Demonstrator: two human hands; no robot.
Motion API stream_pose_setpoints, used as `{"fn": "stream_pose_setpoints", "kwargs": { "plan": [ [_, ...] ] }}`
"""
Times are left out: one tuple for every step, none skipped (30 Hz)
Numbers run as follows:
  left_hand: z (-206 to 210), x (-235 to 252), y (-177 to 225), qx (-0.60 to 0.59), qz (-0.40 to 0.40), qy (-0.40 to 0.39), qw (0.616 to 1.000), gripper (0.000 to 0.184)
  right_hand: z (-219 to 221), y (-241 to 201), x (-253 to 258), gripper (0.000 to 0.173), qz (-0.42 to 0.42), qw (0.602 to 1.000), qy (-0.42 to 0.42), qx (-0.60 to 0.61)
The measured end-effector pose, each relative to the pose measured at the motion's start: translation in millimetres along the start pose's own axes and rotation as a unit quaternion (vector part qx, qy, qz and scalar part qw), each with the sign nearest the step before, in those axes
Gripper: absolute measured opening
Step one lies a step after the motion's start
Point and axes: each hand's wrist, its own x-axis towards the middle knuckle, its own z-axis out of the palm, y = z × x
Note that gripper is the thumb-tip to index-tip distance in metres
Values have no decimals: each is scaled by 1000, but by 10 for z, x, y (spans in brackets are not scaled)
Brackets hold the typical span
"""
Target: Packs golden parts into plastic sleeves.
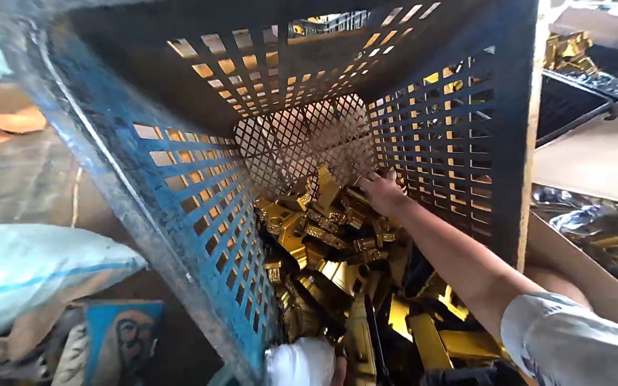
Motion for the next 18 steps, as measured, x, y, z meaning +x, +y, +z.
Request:
{"fn": "stream_pose_setpoints", "kwargs": {
  "plan": [
    [-5, -14, -17, -1, 6, 6, 1000, 25, -5, -22, -105, 47, 0, 1000, 1, -7],
    [-18, -20, -34, -3, 5, 13, 1000, 26, -4, -40, -199, 53, -1, 1000, -2, -19],
    [-31, -18, -37, -6, -1, 22, 1000, 26, -9, -67, -305, 60, -6, 1000, -2, -23],
    [-31, -19, -18, -9, -11, 35, 999, 25, -10, -93, -429, 62, -10, 1000, -3, -7],
    [-18, -36, 26, -12, -25, 48, 998, 26, 12, -106, -568, 62, -16, 1000, -2, 17],
    [-8, -70, 69, -16, -33, 54, 998, 28, 52, -99, -723, 61, -23, 999, -12, 34],
    [-8, -105, 93, -23, -26, 51, 998, 28, 105, -71, -894, 59, -40, 998, -17, 41],
    [-23, -128, 89, -25, -7, 45, 999, 23, 142, -36, -1084, 60, -65, 996, -31, 46],
    [-58, -146, 87, -35, 19, 29, 999, 20, 157, 4, -1284, 56, -96, 993, -50, 50],
    [-107, -165, 111, -53, 41, 3, 998, 23, 157, 49, -1473, 51, -132, 986, -83, 52],
    [-148, -203, 150, -63, 55, -17, 996, 28, 161, 107, -1648, 48, -170, 977, -124, 44],
    [-167, -266, 199, -65, 60, -13, 996, 32, 174, 172, -1824, 45, -204, 965, -158, 41],
    [-165, -336, 263, -63, 56, 6, 996, 32, 187, 237, -1994, 39, -230, 958, -164, 51],
    [-149, -405, 338, -56, 53, 21, 997, 29, 206, 303, -2153, 32, -250, 957, -123, 80],
    [-116, -470, 416, -44, 53, 28, 997, 31, 234, 354, -2301, 28, -259, 956, -48, 128],
    [-67, -536, 479, -18, 55, 31, 998, 35, 287, 377, -2421, 26, -266, 945, 49, 186],
    [-5, -600, 515, 13, 62, 31, 998, 44, 332, 355, -2524, 27, -271, 923, 122, 244],
    [66, -657, 522, 53, 79, 28, 995, 52, 344, 289, -2647, 32, -282, 902, 136, 296]
  ]
}}
